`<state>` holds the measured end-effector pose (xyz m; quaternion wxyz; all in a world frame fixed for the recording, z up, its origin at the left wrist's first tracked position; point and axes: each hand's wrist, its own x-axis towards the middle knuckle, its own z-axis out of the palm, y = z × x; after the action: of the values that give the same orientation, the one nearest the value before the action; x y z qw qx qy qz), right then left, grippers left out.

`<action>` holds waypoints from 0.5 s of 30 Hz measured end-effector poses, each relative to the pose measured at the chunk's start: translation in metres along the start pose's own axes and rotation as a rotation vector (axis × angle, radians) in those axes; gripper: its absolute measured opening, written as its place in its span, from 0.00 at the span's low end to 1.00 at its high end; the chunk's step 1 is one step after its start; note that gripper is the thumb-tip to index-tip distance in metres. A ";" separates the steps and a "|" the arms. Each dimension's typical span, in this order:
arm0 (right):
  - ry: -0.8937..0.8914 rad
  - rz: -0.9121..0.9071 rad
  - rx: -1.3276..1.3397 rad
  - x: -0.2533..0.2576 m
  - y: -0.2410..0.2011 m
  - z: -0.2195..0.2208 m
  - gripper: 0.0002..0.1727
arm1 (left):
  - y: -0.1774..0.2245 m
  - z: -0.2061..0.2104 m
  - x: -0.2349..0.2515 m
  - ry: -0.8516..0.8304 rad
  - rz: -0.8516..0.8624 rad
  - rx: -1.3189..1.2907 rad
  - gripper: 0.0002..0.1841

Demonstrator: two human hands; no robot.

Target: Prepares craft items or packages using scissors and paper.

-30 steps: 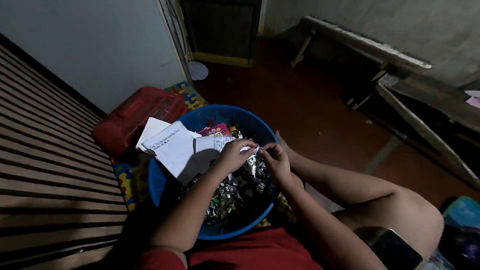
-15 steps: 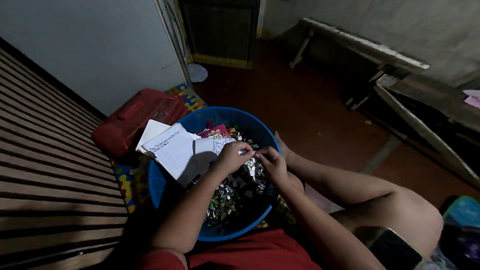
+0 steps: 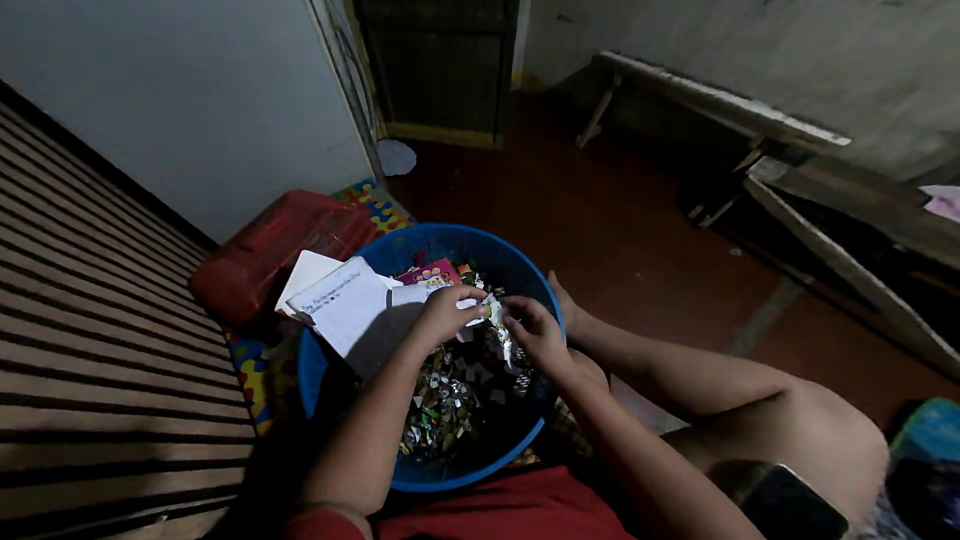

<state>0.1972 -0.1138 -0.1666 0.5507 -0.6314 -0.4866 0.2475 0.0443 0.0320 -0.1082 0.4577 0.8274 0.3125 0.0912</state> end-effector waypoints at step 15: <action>-0.098 0.072 0.330 -0.001 -0.006 -0.003 0.19 | 0.024 0.021 -0.013 -0.116 0.149 0.118 0.29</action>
<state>0.1969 -0.1163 -0.1606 0.6134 -0.5366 -0.4426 0.3740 0.0534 0.0001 -0.0984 0.4176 0.8777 0.2280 0.0581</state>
